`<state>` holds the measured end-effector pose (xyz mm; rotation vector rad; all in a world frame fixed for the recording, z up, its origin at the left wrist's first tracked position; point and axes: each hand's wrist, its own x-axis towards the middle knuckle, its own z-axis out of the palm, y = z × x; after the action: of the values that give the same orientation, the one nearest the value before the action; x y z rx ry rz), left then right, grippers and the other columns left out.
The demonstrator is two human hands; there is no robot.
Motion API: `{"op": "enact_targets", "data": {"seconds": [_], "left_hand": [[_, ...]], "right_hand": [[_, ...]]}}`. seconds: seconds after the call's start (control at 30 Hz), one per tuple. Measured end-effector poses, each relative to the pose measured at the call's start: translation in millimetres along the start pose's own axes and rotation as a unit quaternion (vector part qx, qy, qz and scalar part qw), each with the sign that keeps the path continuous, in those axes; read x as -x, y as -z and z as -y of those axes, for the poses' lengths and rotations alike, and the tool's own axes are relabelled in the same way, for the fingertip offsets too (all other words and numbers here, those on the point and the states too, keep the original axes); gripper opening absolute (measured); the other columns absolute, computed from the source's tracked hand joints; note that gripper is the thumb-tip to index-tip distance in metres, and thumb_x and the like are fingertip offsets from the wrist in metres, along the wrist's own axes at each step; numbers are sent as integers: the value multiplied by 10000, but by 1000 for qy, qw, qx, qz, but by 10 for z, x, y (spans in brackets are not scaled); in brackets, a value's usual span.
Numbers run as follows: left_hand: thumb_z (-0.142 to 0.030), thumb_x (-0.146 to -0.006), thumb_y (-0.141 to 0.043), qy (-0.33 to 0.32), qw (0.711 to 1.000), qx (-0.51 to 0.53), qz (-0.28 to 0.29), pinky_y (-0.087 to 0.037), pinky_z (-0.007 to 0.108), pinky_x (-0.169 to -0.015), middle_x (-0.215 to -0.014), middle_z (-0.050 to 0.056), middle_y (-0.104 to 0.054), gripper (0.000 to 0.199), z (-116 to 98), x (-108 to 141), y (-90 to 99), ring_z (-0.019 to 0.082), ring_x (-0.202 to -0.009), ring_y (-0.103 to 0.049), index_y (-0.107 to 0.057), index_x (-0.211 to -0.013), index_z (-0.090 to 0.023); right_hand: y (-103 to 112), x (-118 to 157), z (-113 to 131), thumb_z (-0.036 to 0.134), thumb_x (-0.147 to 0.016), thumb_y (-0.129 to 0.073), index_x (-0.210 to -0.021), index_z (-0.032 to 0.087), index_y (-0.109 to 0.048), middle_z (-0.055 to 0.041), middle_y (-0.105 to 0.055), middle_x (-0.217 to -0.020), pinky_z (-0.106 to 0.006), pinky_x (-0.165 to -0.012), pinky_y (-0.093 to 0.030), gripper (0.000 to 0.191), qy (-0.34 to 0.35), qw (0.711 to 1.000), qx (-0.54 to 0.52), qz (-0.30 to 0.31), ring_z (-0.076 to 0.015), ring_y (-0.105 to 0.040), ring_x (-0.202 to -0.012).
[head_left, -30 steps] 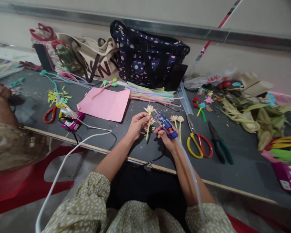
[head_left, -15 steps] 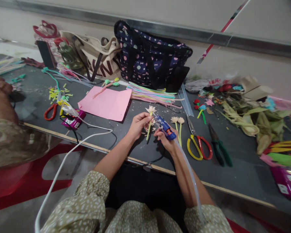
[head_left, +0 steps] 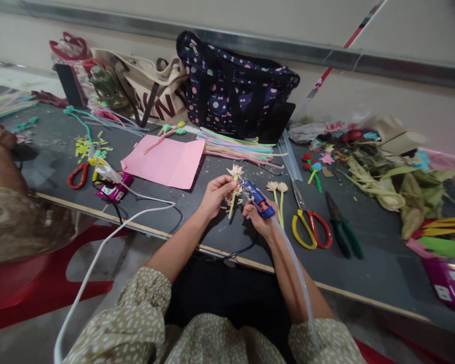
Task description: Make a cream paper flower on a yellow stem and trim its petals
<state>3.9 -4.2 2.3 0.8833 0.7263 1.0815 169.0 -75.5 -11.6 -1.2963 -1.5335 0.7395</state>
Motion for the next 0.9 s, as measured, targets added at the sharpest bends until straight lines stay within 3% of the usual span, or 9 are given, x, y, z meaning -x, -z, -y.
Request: {"op": "enact_targets", "data": {"seconds": [0.9], "left_hand": [[-386, -721, -801, -1, 1000, -1, 2, -345, 183, -444, -659, -25, -606, 282, 13, -5, 0, 40, -474, -439, -647, -757, -153]], "right_hand": [[-24, -6, -16, 536, -871, -660, -988, 216, -696, -1, -674, -548, -281, -491, -537, 342, 14, 999, 48, -13, -201, -668, -484]]}}
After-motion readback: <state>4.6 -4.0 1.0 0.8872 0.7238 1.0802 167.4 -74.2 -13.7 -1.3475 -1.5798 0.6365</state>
